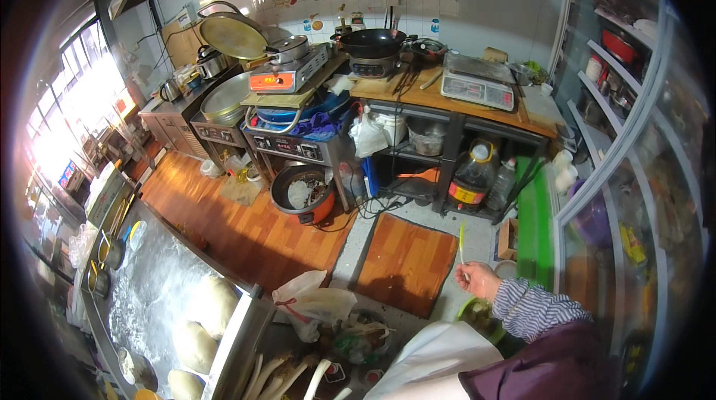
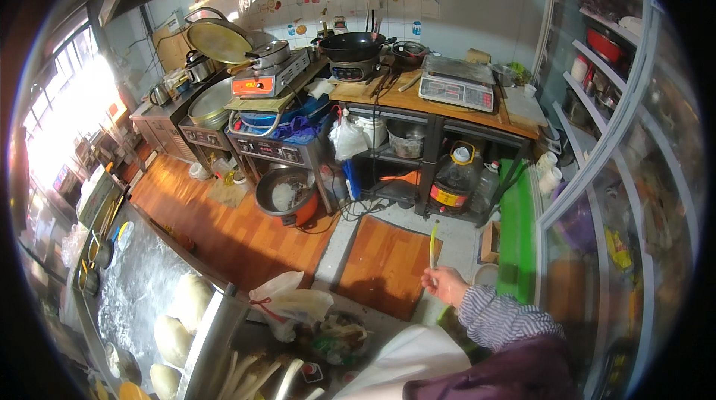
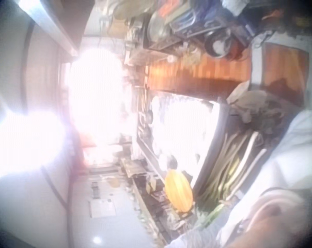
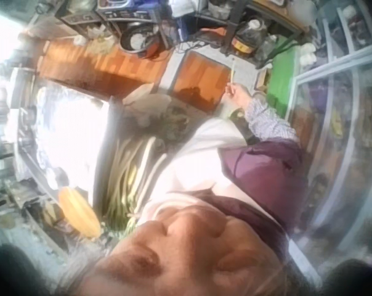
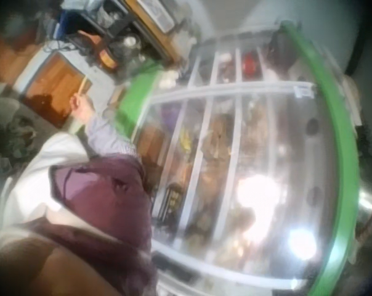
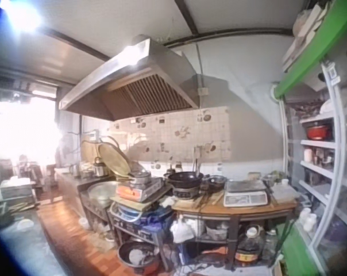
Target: The person kneads dough on a floured metal counter, then moves to a cutting board to trim the roots and outer layers of green onions using a small knife. The trimmed pieces are discarded into a nearby bowl.
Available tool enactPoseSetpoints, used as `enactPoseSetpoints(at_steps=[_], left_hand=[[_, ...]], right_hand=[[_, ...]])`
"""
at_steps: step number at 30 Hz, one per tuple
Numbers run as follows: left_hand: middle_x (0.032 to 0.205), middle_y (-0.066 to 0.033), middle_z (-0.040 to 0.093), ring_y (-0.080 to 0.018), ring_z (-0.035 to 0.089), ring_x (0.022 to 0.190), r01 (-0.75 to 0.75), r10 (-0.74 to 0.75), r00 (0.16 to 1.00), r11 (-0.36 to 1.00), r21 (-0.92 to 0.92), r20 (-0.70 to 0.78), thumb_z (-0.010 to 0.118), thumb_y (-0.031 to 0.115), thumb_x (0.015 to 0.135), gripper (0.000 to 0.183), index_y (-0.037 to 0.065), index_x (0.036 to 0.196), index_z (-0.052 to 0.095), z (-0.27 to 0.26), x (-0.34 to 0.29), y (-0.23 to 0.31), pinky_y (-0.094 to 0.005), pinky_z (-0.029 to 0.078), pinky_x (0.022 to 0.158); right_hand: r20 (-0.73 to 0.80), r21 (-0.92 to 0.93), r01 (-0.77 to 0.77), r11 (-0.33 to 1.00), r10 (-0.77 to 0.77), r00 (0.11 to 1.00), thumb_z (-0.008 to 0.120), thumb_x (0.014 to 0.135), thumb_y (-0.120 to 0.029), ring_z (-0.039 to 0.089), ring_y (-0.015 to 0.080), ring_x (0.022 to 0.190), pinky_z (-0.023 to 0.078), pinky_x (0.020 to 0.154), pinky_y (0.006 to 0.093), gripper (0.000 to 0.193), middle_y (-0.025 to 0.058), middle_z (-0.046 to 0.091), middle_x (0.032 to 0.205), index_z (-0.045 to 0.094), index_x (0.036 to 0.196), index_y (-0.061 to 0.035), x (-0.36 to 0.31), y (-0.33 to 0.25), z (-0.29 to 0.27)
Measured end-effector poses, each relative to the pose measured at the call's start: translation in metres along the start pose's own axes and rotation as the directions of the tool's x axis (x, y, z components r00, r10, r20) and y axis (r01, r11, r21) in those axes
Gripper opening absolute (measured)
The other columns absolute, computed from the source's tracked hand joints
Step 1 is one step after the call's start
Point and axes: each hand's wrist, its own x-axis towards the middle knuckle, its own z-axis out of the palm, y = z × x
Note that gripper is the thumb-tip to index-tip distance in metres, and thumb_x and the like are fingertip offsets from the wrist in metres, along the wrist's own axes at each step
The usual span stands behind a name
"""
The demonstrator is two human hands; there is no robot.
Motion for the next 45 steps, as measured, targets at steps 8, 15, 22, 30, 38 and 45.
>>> enactPoseSetpoints(at_steps=[8, 15, 22, 30, 38, 45], left_hand=[[0.074, -0.0074, 0.052, -0.0181, 0.051, 0.075, -0.054, 0.043, 0.979, 0.997, -0.05, -0.199, 0.047, 0.039, 0.098, 0.036, 0.011, 0.076, 0.049, -0.023, -0.059, -0.014, -0.0368, 0.047, 0.076], [0.066, -0.0043, 0.048, -0.0161, 0.048, 0.068, -0.171, 0.052, 0.835, 0.971, -0.169, -0.548, 0.047, 0.039, 0.098, 0.039, 0.012, 0.071, 0.044, -0.131, -0.207, -0.032, -0.0329, 0.046, 0.073], [0.077, -0.0071, 0.057, -0.0197, 0.055, 0.067, -0.257, 0.119, 0.912, 0.911, -0.322, -0.393, 0.055, 0.047, 0.094, 0.043, 0.004, 0.097, 0.049, -0.186, -0.3, -0.02, -0.0366, 0.05, 0.073], [0.062, -0.0048, 0.051, -0.0215, 0.053, 0.065, -0.24, 0.054, 0.916, 0.867, -0.437, -0.397, 0.044, 0.053, 0.097, 0.048, 0.007, 0.083, 0.05, -0.095, -0.275, 0.003, -0.0377, 0.048, 0.075], [0.083, -0.0119, 0.065, -0.0301, 0.065, 0.1, -0.047, 0.041, 0.999, 0.926, -0.373, -0.024, 0.048, 0.03, 0.101, 0.026, 0.005, 0.101, 0.055, -0.104, -0.28, 0.037, -0.0416, 0.051, 0.092], [0.093, -0.0103, 0.065, -0.0305, 0.059, 0.114, -0.082, 0.13, 0.976, 0.963, -0.256, 0.173, 0.05, 0.02, 0.1, 0.017, 0.006, 0.11, 0.053, -0.141, -0.287, 0.083, -0.0434, 0.044, 0.103]], right_hand=[[0.3, -0.005, -0.037, 0.999, 0.037, 0.953, 0.056, 0.091, -0.012, 0.062, 0.0177, 0.065, 0.053, 0.055, 0.0269, 0.009, 0.0077, 0.064, 0.077, 0.058, 0.093, -0.003, 0.078, -0.121, 0.056], [0.062, -0.107, 0.794, 0.598, -0.793, 0.605, 0.053, 0.095, -0.022, 0.065, 0.0229, 0.081, 0.053, 0.067, 0.0328, 0.043, 0.0184, 0.06, 0.109, 0.045, 0.13, 0.0023, 0.152, -0.33, 0.185], [0.466, -0.584, 0.502, 0.638, -0.242, 0.851, 0.047, 0.1, -0.023, 0.062, 0.0158, 0.095, 0.05, 0.077, 0.0285, 0.042, 0.0109, 0.061, 0.113, 0.04, 0.136, -0.0017, 0.102, -0.123, 0.228], [0.987, 0.045, 0.998, -0.054, 0.155, -0.036, 0.069, 0.071, -0.002, 0.057, 0.0343, 0.107, 0.044, 0.097, 0.0429, 0.045, 0.0148, 0.062, 0.111, 0.06, 0.116, -0.006, -0.124, 0.087, 0.294], [0.932, 0.101, 0.993, -0.064, 0.355, -0.072, 0.067, 0.077, -0.003, 0.054, 0.0349, 0.093, 0.041, 0.087, 0.0432, 0.029, 0.0144, 0.06, 0.096, 0.06, 0.106, -0.0028, -0.208, 0.216, 0.311], [0.95, -0.067, 0.994, -0.081, 0.299, 0.088, 0.063, 0.079, -0.005, 0.055, 0.035, 0.096, 0.042, 0.087, 0.042, 0.024, 0.0152, 0.062, 0.097, 0.061, 0.103, -0.0042, -0.218, 0.243, 0.271]])
